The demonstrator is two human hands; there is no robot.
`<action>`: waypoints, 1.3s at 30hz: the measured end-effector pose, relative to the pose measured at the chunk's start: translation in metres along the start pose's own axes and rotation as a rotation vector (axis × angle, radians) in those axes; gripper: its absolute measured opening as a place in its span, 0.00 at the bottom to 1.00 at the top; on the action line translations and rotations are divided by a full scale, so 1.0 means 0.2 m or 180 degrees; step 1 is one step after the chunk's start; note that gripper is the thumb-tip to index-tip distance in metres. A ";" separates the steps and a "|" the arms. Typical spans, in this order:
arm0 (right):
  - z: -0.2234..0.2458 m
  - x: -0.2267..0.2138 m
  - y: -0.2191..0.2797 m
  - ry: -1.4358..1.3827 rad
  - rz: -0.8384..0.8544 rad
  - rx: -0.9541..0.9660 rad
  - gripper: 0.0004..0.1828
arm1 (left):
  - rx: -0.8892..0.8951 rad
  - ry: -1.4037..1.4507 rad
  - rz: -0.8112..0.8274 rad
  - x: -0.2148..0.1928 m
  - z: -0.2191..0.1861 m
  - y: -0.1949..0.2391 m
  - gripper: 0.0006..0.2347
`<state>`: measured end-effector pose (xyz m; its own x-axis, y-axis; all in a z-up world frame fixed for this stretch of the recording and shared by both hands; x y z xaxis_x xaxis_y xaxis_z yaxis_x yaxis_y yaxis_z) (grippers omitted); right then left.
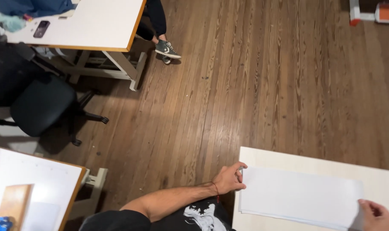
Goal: Cutting large sheets of white material with scissors on a workshop table
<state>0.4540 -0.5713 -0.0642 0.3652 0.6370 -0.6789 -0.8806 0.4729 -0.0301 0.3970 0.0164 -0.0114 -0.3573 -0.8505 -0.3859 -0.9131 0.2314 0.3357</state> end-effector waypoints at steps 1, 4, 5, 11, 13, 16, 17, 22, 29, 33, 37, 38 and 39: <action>0.01 0.01 0.00 0.0010 0.0002 -0.0045 0.16 | 0.0015 0.0028 -0.0033 -0.02 0.00 -0.01 0.32; -0.02 0.05 -0.01 0.0011 -0.0005 -0.0368 0.17 | 0.0493 -0.0951 0.0113 -0.07 -0.02 -0.06 0.39; -0.05 0.05 -0.01 -0.0126 -0.0010 -0.0531 0.18 | 0.0736 -0.1417 0.0197 -0.07 -0.02 -0.08 0.46; -0.24 0.00 -0.06 0.0034 0.0681 -0.0512 0.38 | 0.1270 -0.3014 0.0569 -0.14 -0.01 -0.20 0.51; -0.26 -0.09 -0.12 0.0376 0.1068 -0.0623 0.43 | 0.1438 -0.3305 0.0489 -0.13 0.02 -0.23 0.49; -0.16 -0.13 -0.18 0.0420 0.1078 -0.0781 0.43 | 0.2019 -0.3529 0.0500 -0.08 0.08 -0.28 0.43; -0.15 -0.17 -0.16 0.0451 0.1084 -0.0805 0.44 | 0.2140 -0.3291 0.0257 -0.04 0.12 -0.29 0.37; -0.04 -0.22 -0.08 0.0514 0.1099 -0.0971 0.45 | 0.2004 -0.3074 0.0018 0.08 0.26 -0.43 0.23; -0.10 -0.19 0.02 0.0586 0.1064 -0.1163 0.46 | 0.2207 -0.2931 -0.0208 0.23 0.44 -0.59 0.12; -0.21 -0.15 0.05 0.0616 0.1037 -0.1257 0.47 | 0.2309 -0.2798 -0.0297 0.22 0.45 -0.58 0.11; -0.59 -0.13 0.00 0.0661 0.1018 -0.1305 0.48 | 0.1922 -0.2984 0.0582 0.02 0.11 -0.49 0.06; -0.58 -0.13 -0.02 0.0792 0.1165 -0.1025 0.49 | 0.1993 -0.2898 0.0496 0.01 0.11 -0.49 0.05; -0.57 -0.14 -0.03 0.0926 0.1319 -0.0740 0.49 | 0.2053 -0.2803 0.0414 0.01 0.11 -0.49 0.04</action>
<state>0.4145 -0.6618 -0.1292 -0.0952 0.5311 -0.8419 -0.9883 0.0509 0.1438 0.4810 0.0032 -0.0641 -0.2391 -0.2262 -0.9443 -0.6977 0.7164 0.0051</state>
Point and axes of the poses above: each hand's wrist, its own y-axis away from the middle knuckle, its own x-axis out of the palm, z = x × y, the point moved 1 cm from there along -y, towards the middle knuckle, and after that the axes turned 11 degrees about -y, right-handed, at the moved point
